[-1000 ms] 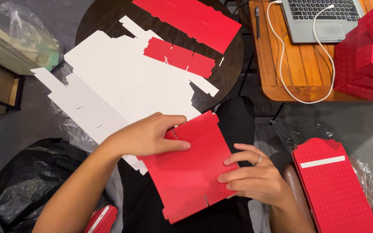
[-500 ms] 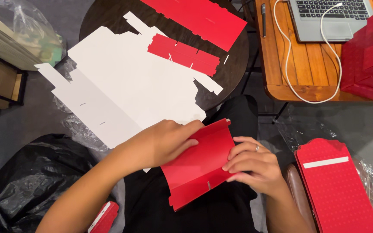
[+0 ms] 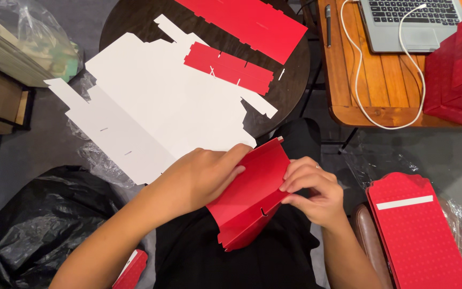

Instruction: The person assembles red and white paper boxes by folding pre-cut cardboard pieces. They insert dividers into the red box, fold the sides, and then begin folding a white box with red accents. The person handles the pieces by hand without using tools.

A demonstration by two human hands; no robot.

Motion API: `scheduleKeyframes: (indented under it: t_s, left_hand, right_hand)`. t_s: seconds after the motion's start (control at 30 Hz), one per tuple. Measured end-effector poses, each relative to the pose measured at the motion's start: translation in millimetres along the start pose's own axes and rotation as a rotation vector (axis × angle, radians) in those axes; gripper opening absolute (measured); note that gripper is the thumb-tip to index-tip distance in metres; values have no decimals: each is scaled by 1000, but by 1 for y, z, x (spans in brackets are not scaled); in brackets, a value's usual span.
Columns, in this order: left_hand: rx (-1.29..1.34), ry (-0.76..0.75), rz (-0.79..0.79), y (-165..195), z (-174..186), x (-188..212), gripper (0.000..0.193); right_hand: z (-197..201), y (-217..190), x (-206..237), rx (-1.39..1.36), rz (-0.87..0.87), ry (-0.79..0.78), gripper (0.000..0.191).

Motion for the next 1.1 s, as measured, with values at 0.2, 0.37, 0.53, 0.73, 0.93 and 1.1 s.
scheduleKeyframes:
  t_s: [0.2, 0.37, 0.53, 0.73, 0.93, 1.1]
  left_hand:
    - [33, 107, -102, 14, 4, 6, 26]
    - [-4, 119, -39, 9, 0, 14, 43]
    - [388, 270, 215, -38, 2, 45, 59]
    - [588, 382, -64, -25, -30, 74, 59]
    - [287, 320, -39, -18, -47, 75, 53]
    - [220, 378, -82, -23, -52, 80, 45]
  right_hand:
    - [-1, 8, -2, -41, -66, 57, 24]
    - [-4, 11, 2, 34, -104, 83, 24]
    - [5, 21, 13, -77, -104, 250, 24]
    - [4, 32, 38, -82, -128, 471, 28]
    - [5, 26, 46, -55, -26, 544, 32]
    - [2, 24, 48, -30, 14, 498, 34]
Point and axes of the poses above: each hand's wrist, its own x-axis away from the middle knuckle, its own z-axis out of the back of the hand, y = z × x, the point moved 9 cm from there along -x, towards the middle knuckle, and after that the axes turned 3 degrees about -z, right-handed, at the moved point
